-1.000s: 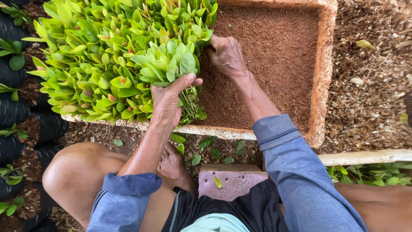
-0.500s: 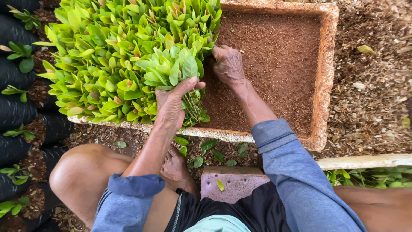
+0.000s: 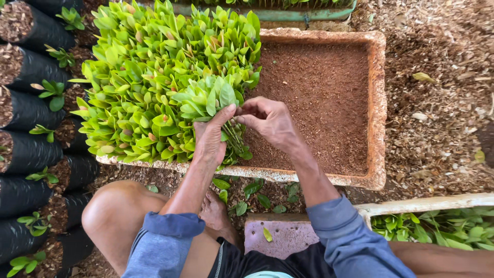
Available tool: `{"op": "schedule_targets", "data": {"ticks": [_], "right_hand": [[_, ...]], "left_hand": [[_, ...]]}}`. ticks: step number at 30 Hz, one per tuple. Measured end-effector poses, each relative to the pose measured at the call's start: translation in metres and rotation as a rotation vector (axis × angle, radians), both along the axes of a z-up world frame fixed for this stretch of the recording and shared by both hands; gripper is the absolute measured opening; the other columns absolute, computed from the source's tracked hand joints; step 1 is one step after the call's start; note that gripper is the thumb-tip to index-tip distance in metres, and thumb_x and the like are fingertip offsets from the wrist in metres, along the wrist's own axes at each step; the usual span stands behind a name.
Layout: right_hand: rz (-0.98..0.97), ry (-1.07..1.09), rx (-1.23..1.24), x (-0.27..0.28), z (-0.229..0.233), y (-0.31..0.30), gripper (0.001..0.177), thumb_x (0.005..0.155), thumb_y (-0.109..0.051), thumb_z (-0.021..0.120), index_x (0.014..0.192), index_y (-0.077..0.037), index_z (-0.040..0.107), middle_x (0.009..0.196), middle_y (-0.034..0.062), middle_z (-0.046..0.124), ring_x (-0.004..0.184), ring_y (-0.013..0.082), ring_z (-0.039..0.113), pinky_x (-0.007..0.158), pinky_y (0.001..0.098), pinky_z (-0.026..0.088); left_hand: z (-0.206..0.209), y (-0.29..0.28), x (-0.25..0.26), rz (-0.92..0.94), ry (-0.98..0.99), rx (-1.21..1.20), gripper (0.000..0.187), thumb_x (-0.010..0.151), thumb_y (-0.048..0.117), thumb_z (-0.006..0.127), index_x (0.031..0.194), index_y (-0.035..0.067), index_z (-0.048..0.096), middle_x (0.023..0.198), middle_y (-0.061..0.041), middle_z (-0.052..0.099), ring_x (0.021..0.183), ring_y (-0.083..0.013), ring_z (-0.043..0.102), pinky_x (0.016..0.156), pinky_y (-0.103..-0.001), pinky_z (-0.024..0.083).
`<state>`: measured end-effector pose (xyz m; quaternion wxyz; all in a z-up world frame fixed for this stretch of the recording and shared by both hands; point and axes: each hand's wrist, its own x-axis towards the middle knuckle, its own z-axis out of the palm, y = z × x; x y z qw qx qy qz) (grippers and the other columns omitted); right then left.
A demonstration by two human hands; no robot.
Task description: The person sorts through green plant cuttings, picking them up one by one and inserting them into a flat tray filled with reddish soil.
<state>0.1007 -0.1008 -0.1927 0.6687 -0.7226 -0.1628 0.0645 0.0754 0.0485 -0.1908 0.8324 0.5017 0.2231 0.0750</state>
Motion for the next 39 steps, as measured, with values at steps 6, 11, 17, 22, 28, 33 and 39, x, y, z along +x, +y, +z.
{"op": "schedule_targets", "data": {"ticks": [6, 11, 17, 22, 28, 33, 39], "right_hand": [[0.046, 0.096, 0.082, -0.003, 0.009, -0.001, 0.016, 0.081, -0.004, 0.075, 0.095, -0.007, 0.068, 0.078, 0.0046, 0.069, 0.065, 0.007, 0.06, 0.056, 0.0182, 0.051], [0.006, -0.055, -0.109, 0.01, -0.001, -0.016, 0.017, 0.082, 0.001, 0.067, 0.096, -0.009, 0.069, 0.075, 0.0086, 0.069, 0.063, 0.0136, 0.064, 0.055, 0.0242, 0.053], [-0.08, -0.15, -0.258, 0.029, -0.03, -0.044, 0.02, 0.081, 0.001, 0.063, 0.097, -0.009, 0.072, 0.076, 0.0118, 0.066, 0.063, 0.0187, 0.065, 0.055, 0.0292, 0.055], [-0.106, 0.126, -0.008, 0.029, -0.029, -0.051, 0.011, 0.086, 0.003, 0.063, 0.096, 0.002, 0.068, 0.076, 0.0131, 0.063, 0.065, 0.0161, 0.064, 0.057, 0.0309, 0.063], [-0.197, 0.004, -0.037, 0.054, -0.072, -0.057, 0.007, 0.085, -0.001, 0.07, 0.091, -0.004, 0.067, 0.073, 0.0084, 0.066, 0.064, 0.0108, 0.061, 0.054, 0.0257, 0.056], [-0.04, -0.153, -0.099, 0.065, -0.065, -0.035, 0.009, 0.085, 0.005, 0.069, 0.093, 0.0, 0.069, 0.079, 0.0192, 0.068, 0.07, 0.0262, 0.068, 0.063, 0.036, 0.06], [0.009, -0.254, -0.159, 0.081, -0.081, -0.015, 0.016, 0.083, 0.006, 0.066, 0.089, -0.008, 0.072, 0.083, 0.0121, 0.072, 0.078, 0.0227, 0.071, 0.07, 0.0355, 0.059]], "left_hand": [[0.014, -0.006, 0.003, 0.026, 0.023, 0.053, 0.044, 0.067, 0.008, 0.088, 0.104, -0.003, 0.069, 0.084, -0.016, 0.072, 0.07, -0.0212, 0.07, 0.077, -0.041, 0.056], [0.017, -0.019, -0.001, 0.014, 0.049, 0.102, 0.048, 0.062, 0.007, 0.091, 0.105, 0.001, 0.07, 0.083, -0.012, 0.073, 0.073, -0.019, 0.07, 0.077, -0.037, 0.056], [0.022, -0.009, -0.007, -0.001, 0.054, 0.037, 0.028, 0.069, 0.004, 0.085, 0.09, -0.004, 0.068, 0.066, -0.017, 0.069, 0.062, -0.0254, 0.071, 0.075, -0.043, 0.058], [-0.005, 0.0, -0.002, 0.112, 0.073, -0.1, 0.023, 0.066, -0.008, 0.082, 0.08, -0.011, 0.065, 0.062, -0.022, 0.065, 0.056, -0.0302, 0.071, 0.069, -0.05, 0.063], [0.002, -0.001, -0.001, 0.113, 0.072, -0.113, 0.022, 0.066, -0.009, 0.082, 0.08, -0.015, 0.065, 0.062, -0.024, 0.065, 0.056, -0.0299, 0.071, 0.07, -0.049, 0.064], [0.007, -0.001, -0.004, 0.07, 0.031, -0.078, 0.027, 0.067, -0.007, 0.081, 0.089, -0.011, 0.066, 0.077, -0.026, 0.07, 0.056, -0.0267, 0.071, 0.071, -0.049, 0.065], [0.0, 0.003, -0.005, 0.054, 0.021, -0.085, 0.03, 0.069, -0.007, 0.081, 0.094, -0.011, 0.064, 0.085, -0.028, 0.07, 0.058, -0.0267, 0.072, 0.073, -0.05, 0.065]]}}
